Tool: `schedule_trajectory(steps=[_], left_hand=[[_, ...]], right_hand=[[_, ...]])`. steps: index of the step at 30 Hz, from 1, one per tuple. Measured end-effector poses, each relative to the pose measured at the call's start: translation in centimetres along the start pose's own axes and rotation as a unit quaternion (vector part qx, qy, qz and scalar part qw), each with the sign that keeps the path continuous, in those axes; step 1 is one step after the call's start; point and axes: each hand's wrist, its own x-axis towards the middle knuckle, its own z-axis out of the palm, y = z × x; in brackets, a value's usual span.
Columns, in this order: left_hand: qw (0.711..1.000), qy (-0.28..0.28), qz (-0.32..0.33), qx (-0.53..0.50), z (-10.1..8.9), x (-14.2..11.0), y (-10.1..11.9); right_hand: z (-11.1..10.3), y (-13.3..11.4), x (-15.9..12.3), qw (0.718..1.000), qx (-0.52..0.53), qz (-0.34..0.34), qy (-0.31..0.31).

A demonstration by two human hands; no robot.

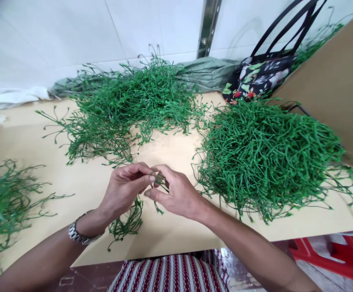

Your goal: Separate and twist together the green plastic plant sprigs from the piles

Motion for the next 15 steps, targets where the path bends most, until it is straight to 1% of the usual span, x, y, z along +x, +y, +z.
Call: schedule_trajectory(steps=[3,6,9,12,15], left_hand=[[1.000,0.015,-0.005,-0.008,0.0,0.0,-0.6],[0.999,0.033,-0.011,-0.001,-0.4,0.1,-0.9],[0.999,0.015,-0.032,0.008,-0.9,0.3,-0.9],[0.997,-0.036,-0.065,0.009,-1.2,0.5,-0.7],[0.992,-0.090,-0.083,-0.002,-1.4,0.5,-0.3]], right_hand=[[0.3,0.2,0.0,0.999,-0.021,0.011,0.040],[0.0,0.2,0.0,0.999,-0.023,-0.004,0.047],[-0.4,0.1,0.2,1.000,0.014,-0.009,0.013],[-1.1,0.0,0.4,0.996,0.079,0.017,-0.048],[-1.7,0.3,0.6,0.978,0.170,0.049,-0.111]])
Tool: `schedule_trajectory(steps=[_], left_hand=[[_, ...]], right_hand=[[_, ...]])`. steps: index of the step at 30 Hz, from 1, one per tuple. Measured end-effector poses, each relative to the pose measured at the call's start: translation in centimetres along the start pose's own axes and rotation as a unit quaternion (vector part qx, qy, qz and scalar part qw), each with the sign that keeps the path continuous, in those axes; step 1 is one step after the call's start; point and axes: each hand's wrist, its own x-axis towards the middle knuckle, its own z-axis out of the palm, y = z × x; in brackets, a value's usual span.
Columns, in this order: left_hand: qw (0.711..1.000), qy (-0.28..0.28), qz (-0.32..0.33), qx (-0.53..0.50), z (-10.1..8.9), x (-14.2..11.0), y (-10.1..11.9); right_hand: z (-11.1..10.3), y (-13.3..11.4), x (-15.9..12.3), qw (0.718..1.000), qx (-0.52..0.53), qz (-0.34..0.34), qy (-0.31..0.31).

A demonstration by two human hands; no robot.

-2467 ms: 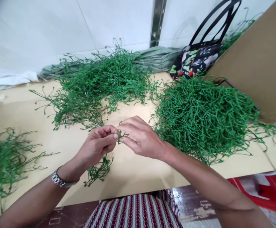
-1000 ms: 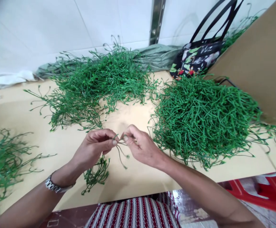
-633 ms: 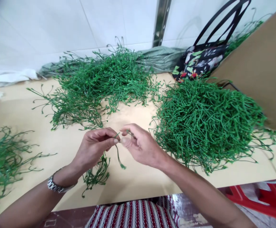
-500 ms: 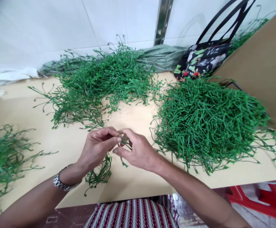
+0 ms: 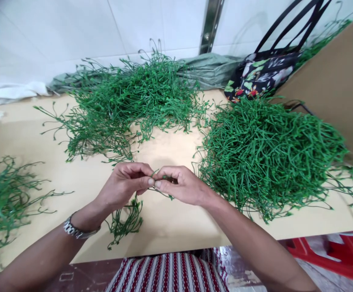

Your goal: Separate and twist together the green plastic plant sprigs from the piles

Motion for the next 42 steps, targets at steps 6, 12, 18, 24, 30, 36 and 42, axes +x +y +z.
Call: schedule_trajectory(steps=[6,12,18,24,30,36,42], left_hand=[[0.998,-0.056,-0.008,-0.020,-0.2,-0.2,0.2],[0.993,-0.045,0.030,0.107,-0.5,-0.6,0.0],[0.977,-0.017,0.101,0.185,0.4,-1.4,0.1],[0.974,0.127,0.134,0.130,-1.3,-1.7,1.0],[0.979,0.070,0.099,0.163,-1.4,-0.9,1.1],[0.990,0.069,0.087,0.082,1.3,0.0,0.1],[0.996,0.066,0.061,0.004,0.9,0.1,-0.5]], right_hand=[[-0.2,0.5,0.0,0.999,0.010,-0.005,0.036],[0.0,0.2,-0.6,0.988,-0.128,-0.050,0.071],[0.1,-0.4,-0.8,0.954,-0.272,-0.119,0.050],[-0.3,-2.2,-3.7,0.960,-0.223,-0.164,0.041],[-1.3,-1.1,-2.8,0.965,-0.193,-0.071,0.160],[1.3,1.2,0.3,0.994,-0.066,0.014,0.091],[2.1,1.8,-0.2,0.993,-0.056,-0.010,0.103]])
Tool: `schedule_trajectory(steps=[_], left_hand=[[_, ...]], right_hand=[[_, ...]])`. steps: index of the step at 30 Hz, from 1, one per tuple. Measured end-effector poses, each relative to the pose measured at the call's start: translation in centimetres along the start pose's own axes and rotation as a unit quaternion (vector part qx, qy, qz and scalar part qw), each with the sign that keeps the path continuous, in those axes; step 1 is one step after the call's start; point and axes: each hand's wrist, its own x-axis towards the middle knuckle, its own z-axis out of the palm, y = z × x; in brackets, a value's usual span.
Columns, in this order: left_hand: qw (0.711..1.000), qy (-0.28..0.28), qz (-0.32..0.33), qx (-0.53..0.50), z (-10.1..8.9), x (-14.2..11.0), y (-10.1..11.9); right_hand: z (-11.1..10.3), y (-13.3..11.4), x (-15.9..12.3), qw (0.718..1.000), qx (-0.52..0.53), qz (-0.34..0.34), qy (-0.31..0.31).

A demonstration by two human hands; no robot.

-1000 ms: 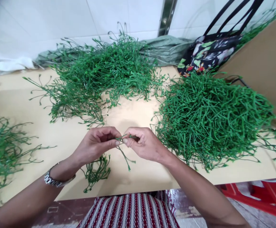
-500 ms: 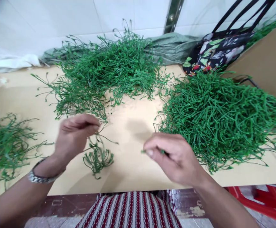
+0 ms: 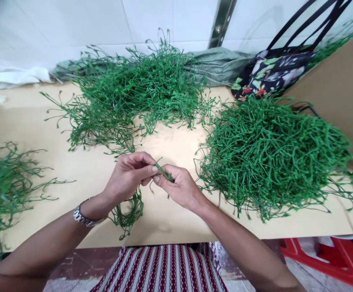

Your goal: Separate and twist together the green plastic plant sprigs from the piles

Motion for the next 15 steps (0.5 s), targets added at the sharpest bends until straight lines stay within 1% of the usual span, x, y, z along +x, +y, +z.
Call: schedule_trajectory(steps=[4,7,10,12,14,15], left_hand=[[0.995,-0.010,-0.048,-0.082,-0.5,0.1,-0.4],[0.987,-0.007,-0.079,-0.140,-0.4,0.0,-0.7],[0.983,0.023,-0.081,-0.162,0.3,-0.2,-0.9],[0.983,0.036,-0.076,-0.164,0.5,-0.1,-0.9],[0.983,0.044,-0.074,-0.164,0.3,0.2,-0.7],[0.982,0.059,-0.063,-0.166,0.0,0.4,-0.5]], right_hand=[[-0.1,-0.1,-0.3,1.000,-0.004,-0.002,0.020],[-0.1,-0.2,-0.4,1.000,-0.006,-0.011,0.024],[0.4,-0.4,-0.5,0.999,-0.006,-0.023,0.043],[0.9,-0.5,-0.9,0.997,0.001,-0.024,0.067],[1.4,-0.8,-1.5,0.996,0.013,-0.019,0.088],[1.5,-0.9,-2.0,0.996,0.018,-0.018,0.083]])
